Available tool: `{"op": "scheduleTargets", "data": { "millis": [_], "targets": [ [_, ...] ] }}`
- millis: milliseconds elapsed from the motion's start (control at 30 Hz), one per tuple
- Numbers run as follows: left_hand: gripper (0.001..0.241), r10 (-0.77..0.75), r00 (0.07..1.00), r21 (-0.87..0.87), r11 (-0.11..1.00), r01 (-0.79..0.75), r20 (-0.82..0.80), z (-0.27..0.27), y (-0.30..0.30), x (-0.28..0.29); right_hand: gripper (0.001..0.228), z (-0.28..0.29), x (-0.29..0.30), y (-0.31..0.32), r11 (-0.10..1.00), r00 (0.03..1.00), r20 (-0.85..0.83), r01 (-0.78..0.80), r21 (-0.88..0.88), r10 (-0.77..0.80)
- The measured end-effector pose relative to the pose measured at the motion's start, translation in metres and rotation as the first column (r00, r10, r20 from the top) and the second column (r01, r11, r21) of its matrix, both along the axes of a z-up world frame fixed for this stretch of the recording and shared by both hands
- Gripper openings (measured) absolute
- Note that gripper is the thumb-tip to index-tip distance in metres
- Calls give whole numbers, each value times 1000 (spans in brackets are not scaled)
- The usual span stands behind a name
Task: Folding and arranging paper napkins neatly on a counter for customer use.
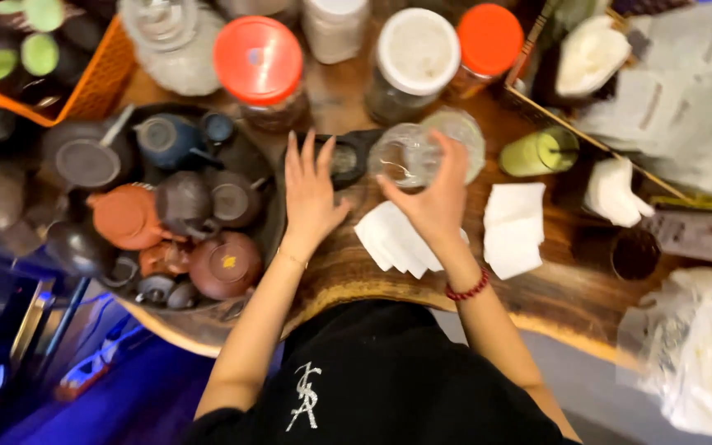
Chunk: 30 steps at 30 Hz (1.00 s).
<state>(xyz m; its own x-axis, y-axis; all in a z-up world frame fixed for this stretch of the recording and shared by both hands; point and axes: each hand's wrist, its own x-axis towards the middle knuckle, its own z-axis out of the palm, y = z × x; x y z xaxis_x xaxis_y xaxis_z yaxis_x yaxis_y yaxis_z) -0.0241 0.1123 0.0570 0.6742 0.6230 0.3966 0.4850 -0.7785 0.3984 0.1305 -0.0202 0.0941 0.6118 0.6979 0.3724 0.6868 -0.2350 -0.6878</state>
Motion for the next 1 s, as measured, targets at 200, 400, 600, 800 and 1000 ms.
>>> {"op": "scheduleTargets", "data": {
  "millis": [200,400,600,800,1000],
  "targets": [
    [99,-69,947,-68,996,50,-314,-20,37,17,90,1,12,-13,999,999,-34,17,-34,-18],
    [99,30,988,-214,975,-63,-152,-10,8,1,85,3,19,-23,999,994,-108,27,33,-23],
    [96,173,966,-386,918,-87,192,75,-19,-57,83,12,20,-22,1000,995,-96,9,17,-8],
    [93,416,863,-301,895,-331,288,142,47,-134,85,-22,5,-7,997,994,-86,-72,-5,72],
    [93,723,642,-54,674,-737,254,95,204,-198,87,-42,-27,17,993,991,-90,-107,-41,103]
  ]
}}
